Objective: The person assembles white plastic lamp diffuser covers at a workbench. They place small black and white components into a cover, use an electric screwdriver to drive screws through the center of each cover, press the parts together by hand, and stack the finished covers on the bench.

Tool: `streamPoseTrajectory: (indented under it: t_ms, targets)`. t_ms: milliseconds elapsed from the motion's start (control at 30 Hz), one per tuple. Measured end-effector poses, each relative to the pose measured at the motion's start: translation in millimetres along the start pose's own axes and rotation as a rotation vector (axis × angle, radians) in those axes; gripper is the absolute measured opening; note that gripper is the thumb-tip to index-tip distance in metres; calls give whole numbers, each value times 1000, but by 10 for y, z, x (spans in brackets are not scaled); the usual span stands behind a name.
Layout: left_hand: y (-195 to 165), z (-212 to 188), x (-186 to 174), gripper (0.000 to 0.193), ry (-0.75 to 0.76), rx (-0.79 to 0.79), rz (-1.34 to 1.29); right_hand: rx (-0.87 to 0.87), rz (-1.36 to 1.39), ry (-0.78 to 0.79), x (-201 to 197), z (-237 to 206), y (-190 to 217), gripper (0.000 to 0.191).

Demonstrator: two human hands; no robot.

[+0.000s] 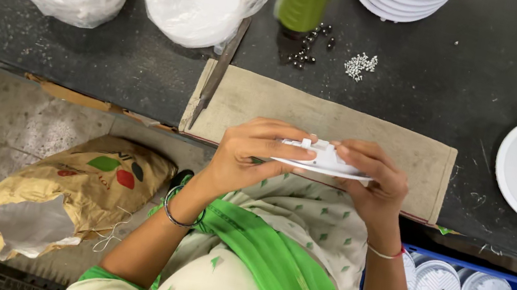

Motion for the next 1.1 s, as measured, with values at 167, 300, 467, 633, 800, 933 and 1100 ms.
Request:
streamPoseTrajectory:
  t_ms: [167, 300, 467, 633, 800, 933, 1100]
  targets:
    - [-20, 7, 15, 30, 9, 55, 52, -62, -7, 18, 46, -10, 73, 45]
    - [-55, -4, 25, 30, 8, 75, 63, -70, -37, 22, 62, -3, 113, 43]
    - [-108, -26, 43, 32, 7, 106, 159, -71, -26, 30, 75, 0, 137, 41]
    - [-86, -21, 32, 32, 13, 72, 82, -67, -29, 34, 85, 8, 144, 42]
    - [-92, -27, 18, 35, 34, 71, 83, -60, -8, 39, 80, 21, 140, 41]
    - [-95, -18, 3, 39, 62, 78, 81, -33, 8, 43, 72, 21, 138, 41]
    - [-89, -20, 12, 39, 52, 69, 64, -29, 25, 53, 74, 34, 144, 42]
Point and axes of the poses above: each hand's wrist, its own z-axis towards the middle knuckle, its own x-axis out of the palm, y = z × x, the point moved 6 cm from there along z, towards the middle knuckle, and after that the axes turned 7 degrees about -x, right-handed, at the moved point
